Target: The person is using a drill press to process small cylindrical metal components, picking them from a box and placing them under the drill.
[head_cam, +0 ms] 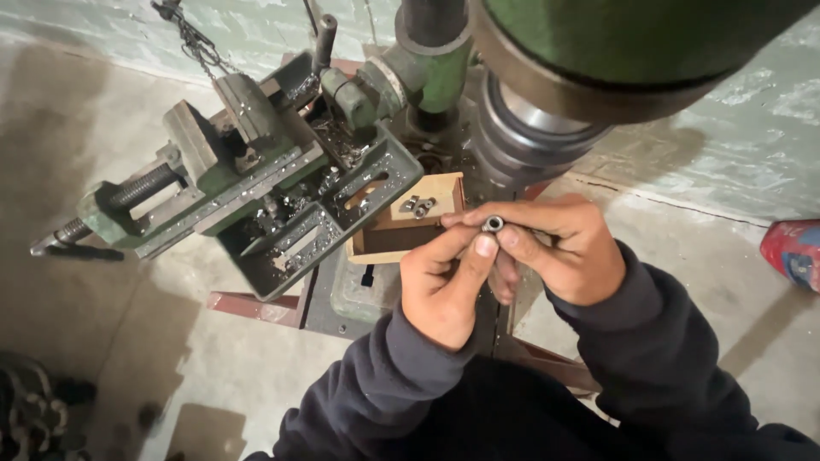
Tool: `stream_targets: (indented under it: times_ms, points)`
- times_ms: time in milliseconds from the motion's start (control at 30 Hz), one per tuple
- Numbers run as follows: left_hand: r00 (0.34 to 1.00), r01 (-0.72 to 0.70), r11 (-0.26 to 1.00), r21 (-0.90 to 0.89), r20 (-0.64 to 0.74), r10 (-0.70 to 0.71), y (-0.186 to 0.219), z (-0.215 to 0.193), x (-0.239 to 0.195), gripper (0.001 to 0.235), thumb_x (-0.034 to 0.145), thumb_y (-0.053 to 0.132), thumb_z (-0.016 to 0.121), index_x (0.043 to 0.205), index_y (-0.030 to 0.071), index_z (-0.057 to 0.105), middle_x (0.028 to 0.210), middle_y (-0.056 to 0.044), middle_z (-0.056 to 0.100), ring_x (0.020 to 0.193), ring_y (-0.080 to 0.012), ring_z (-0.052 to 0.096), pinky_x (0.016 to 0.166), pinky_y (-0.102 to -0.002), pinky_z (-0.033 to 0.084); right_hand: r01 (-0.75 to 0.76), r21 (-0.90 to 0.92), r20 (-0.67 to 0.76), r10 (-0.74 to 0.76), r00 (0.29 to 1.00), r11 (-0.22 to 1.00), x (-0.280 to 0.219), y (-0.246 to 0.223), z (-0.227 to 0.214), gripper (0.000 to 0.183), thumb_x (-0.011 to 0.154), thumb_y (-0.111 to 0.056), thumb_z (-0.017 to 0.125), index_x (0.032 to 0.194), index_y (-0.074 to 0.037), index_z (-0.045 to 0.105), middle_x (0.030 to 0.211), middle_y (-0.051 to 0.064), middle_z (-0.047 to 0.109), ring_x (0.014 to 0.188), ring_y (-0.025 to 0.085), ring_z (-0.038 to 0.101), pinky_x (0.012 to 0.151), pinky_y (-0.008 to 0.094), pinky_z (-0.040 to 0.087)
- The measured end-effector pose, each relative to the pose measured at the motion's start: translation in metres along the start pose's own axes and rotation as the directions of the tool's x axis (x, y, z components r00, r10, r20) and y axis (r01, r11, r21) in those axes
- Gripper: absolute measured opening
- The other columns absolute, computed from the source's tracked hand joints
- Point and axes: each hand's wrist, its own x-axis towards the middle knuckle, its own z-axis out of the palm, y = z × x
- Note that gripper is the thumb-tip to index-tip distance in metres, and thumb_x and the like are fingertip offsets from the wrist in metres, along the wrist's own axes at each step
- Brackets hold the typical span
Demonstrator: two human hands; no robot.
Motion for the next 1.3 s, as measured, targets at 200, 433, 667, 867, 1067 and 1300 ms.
stream_targets:
  times_ms: [200, 433, 667, 867, 1067, 1300]
  points:
    - [0.999, 0.032, 0.998, 0.051, 0.007, -0.033, 0.004, -0.013, -0.009, 0.023, 0.11, 0.011, 0.057, 0.113, -0.008, 0.067, 0.085, -0.008, 0.07, 0.071, -0.0135, 0.065, 0.068, -0.027, 0.055, 0.09, -0.107, -0.006, -0.091, 0.996, 0.99, 0.002, -0.004, 0.01, 0.025, 0.1, -0.006, 0.06, 0.12, 0.006, 0.069, 0.099, 0.014, 0.074, 0.077, 0.017, 0.072, 0.069, 0.029, 0.059]
    - [0.999, 0.033, 0.63, 0.776, -0.053, 0.013, -0.085, -0.128, -0.027, 0.017, 0.099, 0.023, 0.072, 0.102, 0.007, 0.077, 0.075, -0.006, 0.075, 0.065, -0.0201, 0.07, 0.06, -0.032, 0.055, -0.087, -0.404, -0.131, 0.036, 0.991, 0.911, 0.025, 0.11, 0.017, 0.025, 0.087, -0.014, 0.081, 0.108, 0.0, 0.075, 0.101, 0.012, 0.078, 0.087, 0.019, 0.076, 0.076, 0.029, 0.058]
    - [0.981, -0.175, -0.065, 0.982, 0.168, -0.096, -0.173, -0.187, -0.055, 0.027, 0.079, 0.028, 0.071, 0.103, 0.016, 0.073, 0.088, -0.012, 0.071, 0.069, -0.037, 0.07, 0.058, -0.051, 0.055, -0.186, -0.523, -0.258, 0.053, 0.965, 0.832, 0.036, 0.179, 0.027, 0.031, 0.082, -0.017, 0.084, 0.109, -0.003, 0.076, 0.092, 0.012, 0.078, 0.083, 0.021, 0.078, 0.075, 0.03, 0.059]
    - [0.945, -0.289, -0.128, 0.949, 0.261, -0.199, -0.201, -0.184, -0.042, 0.02, 0.086, 0.023, 0.066, 0.101, 0.011, 0.069, 0.089, -0.014, 0.069, 0.072, -0.0354, 0.07, 0.059, -0.05, 0.056, -0.369, -0.377, -0.43, 0.193, 0.882, 0.849, 0.003, 0.18, 0.007, 0.02, 0.092, -0.018, 0.08, 0.103, -0.002, 0.077, 0.085, 0.011, 0.078, 0.079, 0.02, 0.077, 0.07, 0.029, 0.057]
    - [0.904, -0.3, -0.205, 0.931, 0.209, -0.374, -0.207, -0.18, -0.027, 0.012, 0.088, 0.013, 0.061, 0.094, 0.01, 0.071, 0.092, -0.013, 0.071, 0.084, -0.0349, 0.072, 0.066, -0.05, 0.059, -0.343, -0.196, -0.471, 0.219, 0.854, 0.919, -0.058, 0.2, -0.007, 0.019, 0.093, -0.014, 0.073, 0.109, -0.002, 0.073, 0.097, 0.005, 0.076, 0.084, 0.012, 0.071, 0.073, 0.024, 0.056]
    - [0.853, -0.267, -0.307, 0.913, 0.076, -0.517, -0.217, -0.18, -0.024, 0.017, 0.09, 0.014, 0.061, 0.097, 0.01, 0.076, 0.099, -0.014, 0.074, 0.091, -0.0357, 0.074, 0.072, -0.051, 0.06, -0.499, -0.09, -0.484, 0.4, 0.779, 0.862, -0.123, 0.252, 0.016, 0.016, 0.09, -0.009, 0.076, 0.104, -0.001, 0.076, 0.088, 0.007, 0.078, 0.08, 0.012, 0.07, 0.072, 0.027, 0.056]
